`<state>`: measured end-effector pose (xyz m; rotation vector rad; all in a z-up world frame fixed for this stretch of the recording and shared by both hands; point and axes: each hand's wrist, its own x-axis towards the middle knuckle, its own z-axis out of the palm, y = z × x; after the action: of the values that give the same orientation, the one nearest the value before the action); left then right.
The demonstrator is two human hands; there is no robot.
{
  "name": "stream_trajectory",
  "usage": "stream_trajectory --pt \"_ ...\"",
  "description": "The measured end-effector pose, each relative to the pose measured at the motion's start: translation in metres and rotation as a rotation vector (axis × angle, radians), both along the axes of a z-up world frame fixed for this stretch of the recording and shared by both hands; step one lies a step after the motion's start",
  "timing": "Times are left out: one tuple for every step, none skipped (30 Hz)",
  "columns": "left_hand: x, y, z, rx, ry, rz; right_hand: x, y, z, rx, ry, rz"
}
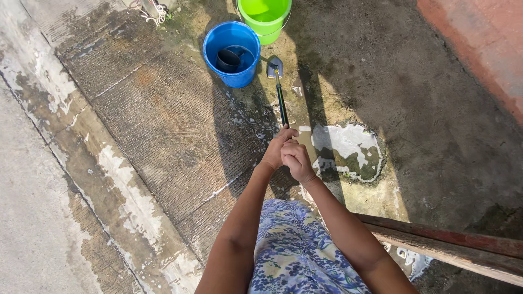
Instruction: The person cleans a concrete floor by using a scrub brush on a long handle and pouring water from buckets.
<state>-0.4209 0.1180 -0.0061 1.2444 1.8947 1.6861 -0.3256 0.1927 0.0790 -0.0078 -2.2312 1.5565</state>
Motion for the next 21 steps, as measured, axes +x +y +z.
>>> stream_trajectory --pt "-0.001 -0.003 0.013 0.006 0.007 -0.008 0.003 0.001 0.008 -0.088 -0.092 -0.008" --pt "0.006 -0.008 0.024 -0.036 0.042 -0.007 0.010 -0.001 0.016 -0.183 -0.188 -0.014" --pt "0.011 -0.013 0.031 -0.078 0.077 -0.006 0.018 -0.005 0.023 -0.184 -0.185 -0.020" --pt "0.014 -0.016 0.035 -0.074 0.083 -0.013 0.025 -0.008 0.029 -0.144 -0.138 0.006" --pt "0.017 -0.018 0.034 -0.104 0.105 -0.015 0.026 -0.009 0.032 -0.103 -0.092 0.033" --pt "0.017 -0.018 0.030 -0.136 0.123 -0.017 0.021 -0.007 0.031 -0.102 -0.090 0.025" --pt "0.008 -0.011 0.021 -0.134 0.125 -0.024 0.014 -0.004 0.025 -0.089 -0.095 0.012" --pt "-0.001 -0.004 0.010 -0.168 0.148 -0.037 0.012 -0.006 0.018 -0.081 -0.107 -0.001" --pt "-0.008 0.001 -0.002 -0.201 0.171 -0.050 0.007 -0.009 0.008 -0.085 -0.113 -0.009" --pt "-0.021 0.007 -0.012 -0.194 0.180 -0.055 -0.009 -0.007 -0.002 -0.063 -0.151 -0.042" --pt "-0.035 0.013 -0.019 -0.168 0.195 -0.072 -0.020 -0.006 -0.009 -0.041 -0.188 -0.075" --pt "-0.041 0.014 -0.023 -0.147 0.202 -0.087 -0.023 -0.007 -0.013 -0.039 -0.186 -0.079" --pt "-0.044 0.012 -0.022 -0.145 0.204 -0.090 -0.027 -0.009 -0.014 -0.048 -0.176 -0.095" --pt "-0.043 0.008 -0.020 -0.146 0.134 -0.103 -0.029 -0.010 -0.013 -0.060 -0.167 -0.112" --pt "-0.043 0.005 -0.015 -0.148 0.064 -0.116 -0.025 -0.011 -0.008 -0.062 -0.167 -0.114" --pt "-0.038 0.001 -0.009 -0.151 0.065 -0.118 -0.016 -0.013 -0.002 -0.078 -0.175 -0.105" --pt "-0.027 -0.004 -0.004 -0.219 0.114 -0.132 -0.010 -0.015 0.005 -0.093 -0.182 -0.095" --pt "-0.026 -0.005 0.001 -0.286 0.167 -0.147 -0.006 -0.017 0.010 -0.097 -0.178 -0.099" --pt "-0.031 -0.003 0.003 -0.288 0.172 -0.150 -0.002 -0.017 0.014 -0.090 -0.173 -0.085" --pt "-0.030 -0.004 0.003 -0.251 0.164 -0.199 0.003 -0.020 0.015 -0.089 -0.177 -0.076" --pt "-0.030 -0.005 0.000 -0.214 0.155 -0.247 0.000 -0.020 0.011 -0.096 -0.180 -0.084"
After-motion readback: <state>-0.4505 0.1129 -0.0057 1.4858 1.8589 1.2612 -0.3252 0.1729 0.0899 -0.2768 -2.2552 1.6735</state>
